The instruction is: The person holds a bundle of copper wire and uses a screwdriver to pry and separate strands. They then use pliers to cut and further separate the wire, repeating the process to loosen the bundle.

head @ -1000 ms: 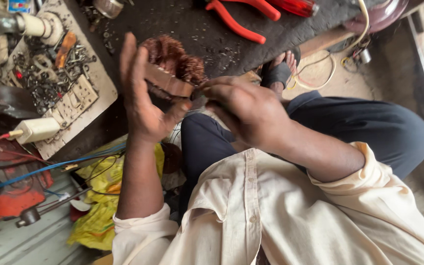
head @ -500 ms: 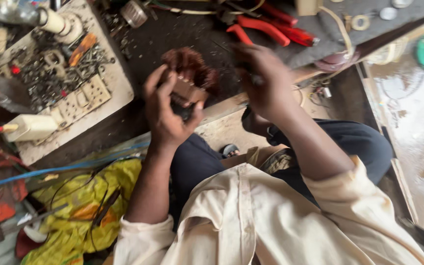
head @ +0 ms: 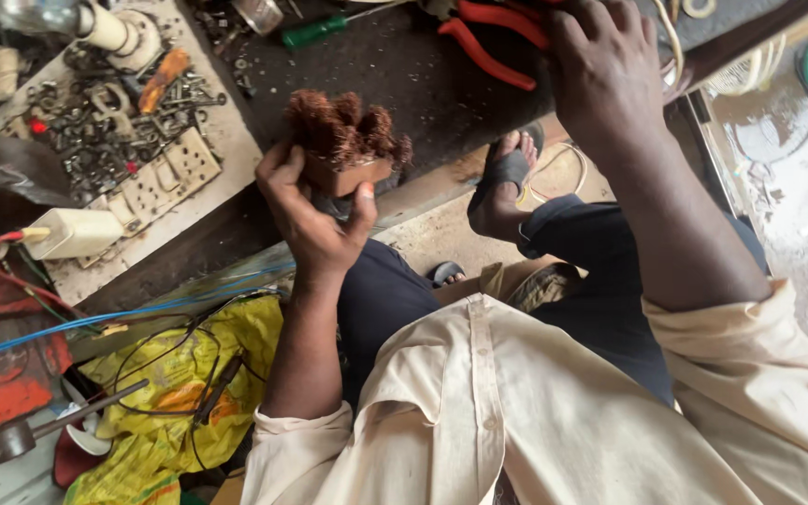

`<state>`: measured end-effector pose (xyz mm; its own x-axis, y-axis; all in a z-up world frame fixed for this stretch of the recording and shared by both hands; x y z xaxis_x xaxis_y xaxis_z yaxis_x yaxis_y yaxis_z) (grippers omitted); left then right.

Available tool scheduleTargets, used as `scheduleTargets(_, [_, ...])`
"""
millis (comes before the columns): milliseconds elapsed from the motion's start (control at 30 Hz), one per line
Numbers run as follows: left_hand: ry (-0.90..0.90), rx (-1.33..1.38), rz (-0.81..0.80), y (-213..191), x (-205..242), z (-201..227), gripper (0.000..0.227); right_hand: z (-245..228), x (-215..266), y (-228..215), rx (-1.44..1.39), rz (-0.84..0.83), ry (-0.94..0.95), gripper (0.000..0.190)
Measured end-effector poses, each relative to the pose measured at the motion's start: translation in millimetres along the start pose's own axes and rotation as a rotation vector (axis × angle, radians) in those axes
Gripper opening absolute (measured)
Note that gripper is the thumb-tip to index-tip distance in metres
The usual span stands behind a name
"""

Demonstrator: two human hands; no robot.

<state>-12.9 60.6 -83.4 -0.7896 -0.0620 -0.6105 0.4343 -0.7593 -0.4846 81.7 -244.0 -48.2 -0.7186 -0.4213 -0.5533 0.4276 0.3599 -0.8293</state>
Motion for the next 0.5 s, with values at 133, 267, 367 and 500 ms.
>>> scheduleTargets(133, [-0.008, 0.045, -0.008, 0.3, 0.0, -2.3, 0.071, 5.1, -3.0, -2.7, -0.128, -0.061, 0.055, 0.043])
scheduleTargets(267, [0.022, -0.009, 0.005, -0.8, 0.3, -2.4, 0.073, 13.3, 13.2, -9.5, -0.137, -0.143, 0.082, 0.036])
scheduleTargets(367, [0.049, -0.075, 0.003, -3.1, -0.7, 2.1, 0.073, 10.3, 38.6, -24.1, -0.096, -0.134, 0.149, 0.033])
scheduleTargets(500, [0.06, -0.072, -0.01, -2.9, -1.7, 2.6, 0.073, -13.3, 78.4, -65.0, -0.175, -0.079, 0.275, 0.035])
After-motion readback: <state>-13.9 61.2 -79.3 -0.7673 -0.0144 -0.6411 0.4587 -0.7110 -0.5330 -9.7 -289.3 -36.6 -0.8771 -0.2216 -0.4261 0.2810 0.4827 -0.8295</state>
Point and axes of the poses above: each hand's wrist, its own x-axis away from the middle knuckle, its own y-axis out of the palm, z = x × y, the point moved 6 cm from there along -x, towards the middle knuckle, and after that the axes turned 1 degree about -x, right-handed, at the moved point
